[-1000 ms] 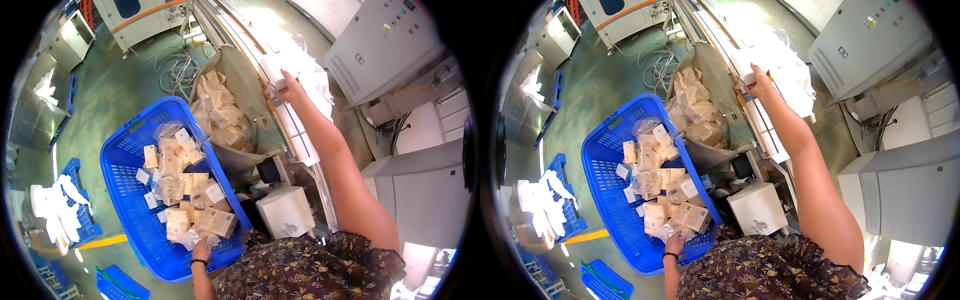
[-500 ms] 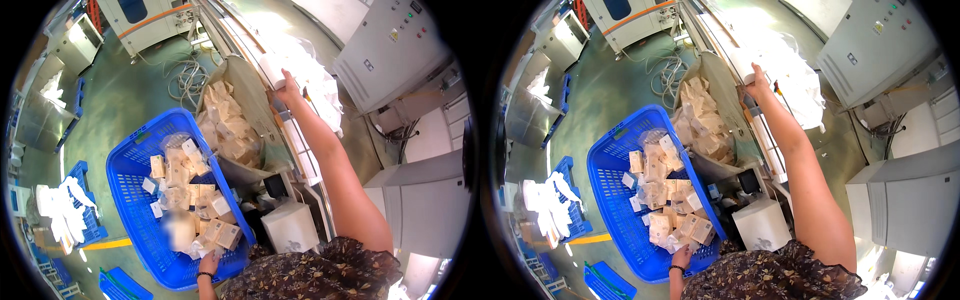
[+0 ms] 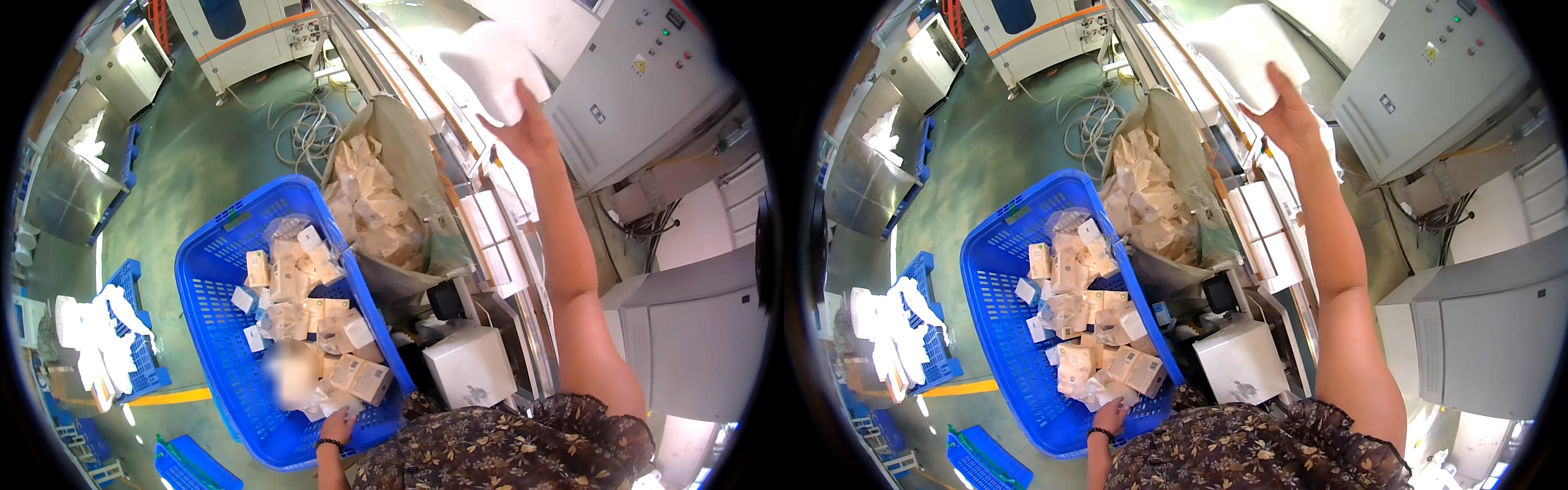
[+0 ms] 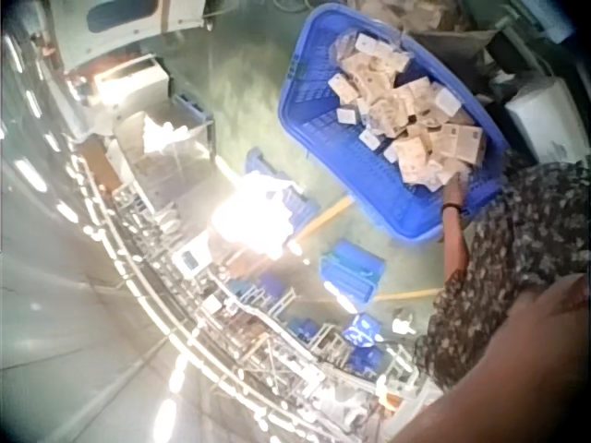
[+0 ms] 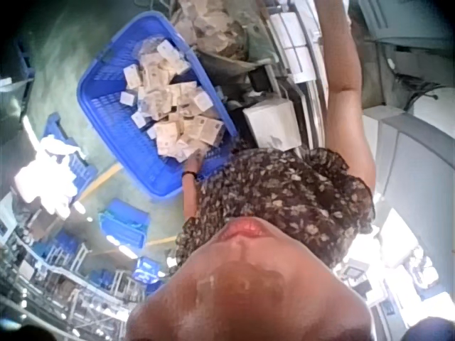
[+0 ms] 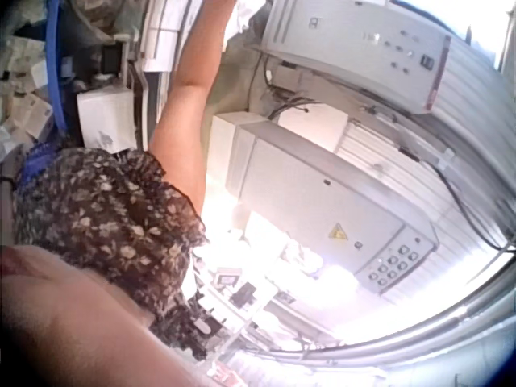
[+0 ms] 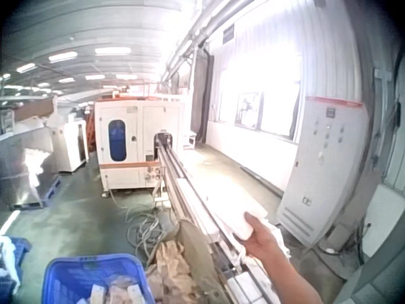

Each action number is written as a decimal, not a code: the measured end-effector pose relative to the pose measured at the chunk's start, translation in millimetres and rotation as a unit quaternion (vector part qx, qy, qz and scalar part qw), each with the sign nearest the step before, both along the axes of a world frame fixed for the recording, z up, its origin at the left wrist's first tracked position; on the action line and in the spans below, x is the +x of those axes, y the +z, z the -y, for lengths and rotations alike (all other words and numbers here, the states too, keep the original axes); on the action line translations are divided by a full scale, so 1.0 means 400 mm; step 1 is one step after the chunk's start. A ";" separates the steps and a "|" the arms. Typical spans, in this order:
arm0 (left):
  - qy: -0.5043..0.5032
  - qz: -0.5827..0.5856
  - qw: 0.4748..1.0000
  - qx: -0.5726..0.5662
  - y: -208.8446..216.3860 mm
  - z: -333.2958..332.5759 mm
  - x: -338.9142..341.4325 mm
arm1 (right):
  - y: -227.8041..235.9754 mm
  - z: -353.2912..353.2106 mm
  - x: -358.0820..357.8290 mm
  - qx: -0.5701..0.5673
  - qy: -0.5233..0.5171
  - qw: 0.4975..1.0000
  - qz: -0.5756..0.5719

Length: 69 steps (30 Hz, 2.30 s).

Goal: The person operates a control panel and then sorts through packaged items in a blue bin, picking them up and placing them onto a conveyor belt system by hand.

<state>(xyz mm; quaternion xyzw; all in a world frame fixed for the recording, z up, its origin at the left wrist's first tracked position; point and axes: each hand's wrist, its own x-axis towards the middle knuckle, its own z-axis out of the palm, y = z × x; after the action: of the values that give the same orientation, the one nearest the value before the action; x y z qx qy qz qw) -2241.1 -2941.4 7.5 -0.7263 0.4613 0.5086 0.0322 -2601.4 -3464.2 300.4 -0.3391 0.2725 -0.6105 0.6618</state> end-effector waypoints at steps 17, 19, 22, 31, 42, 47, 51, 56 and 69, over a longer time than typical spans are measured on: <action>0.000 0.011 1.000 -0.012 0.013 0.000 -0.003 | -0.144 0.176 -0.010 0.123 -0.030 0.991 0.052; -0.006 0.015 1.000 -0.007 0.012 -0.008 -0.006 | -0.264 0.211 0.000 0.111 0.018 0.979 0.171; 0.005 0.021 1.000 0.006 0.028 0.001 -0.010 | -0.495 0.244 0.007 0.183 -0.061 0.981 0.007; 0.009 0.015 0.999 0.030 -0.004 -0.036 -0.008 | -0.642 0.221 -0.026 0.299 0.016 0.946 -0.122; -0.011 0.064 0.996 -0.056 -0.004 0.088 0.074 | -0.558 0.265 -0.196 0.034 0.237 0.877 -0.417; 0.252 0.044 0.930 -0.266 -0.056 0.275 0.106 | -0.167 -0.097 0.038 -0.023 -0.026 0.906 -0.423; 0.278 -0.037 0.943 -0.182 -0.143 0.491 0.074 | -0.097 -0.409 0.119 -0.061 0.160 0.832 -0.528; 0.086 0.060 0.978 -0.182 -0.341 0.541 -0.105 | -0.188 -0.639 0.269 -0.093 0.397 0.742 -0.533; 0.367 -0.330 0.717 -0.492 0.231 0.208 0.026 | -0.450 -0.677 0.555 0.210 0.486 0.821 -0.215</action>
<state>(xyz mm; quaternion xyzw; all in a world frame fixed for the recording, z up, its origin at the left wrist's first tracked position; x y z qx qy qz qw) -2230.9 -3024.8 99.9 -0.5383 0.3254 0.3890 -0.6731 -2379.2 -3193.5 120.3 -0.4032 0.3296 -0.0492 0.8522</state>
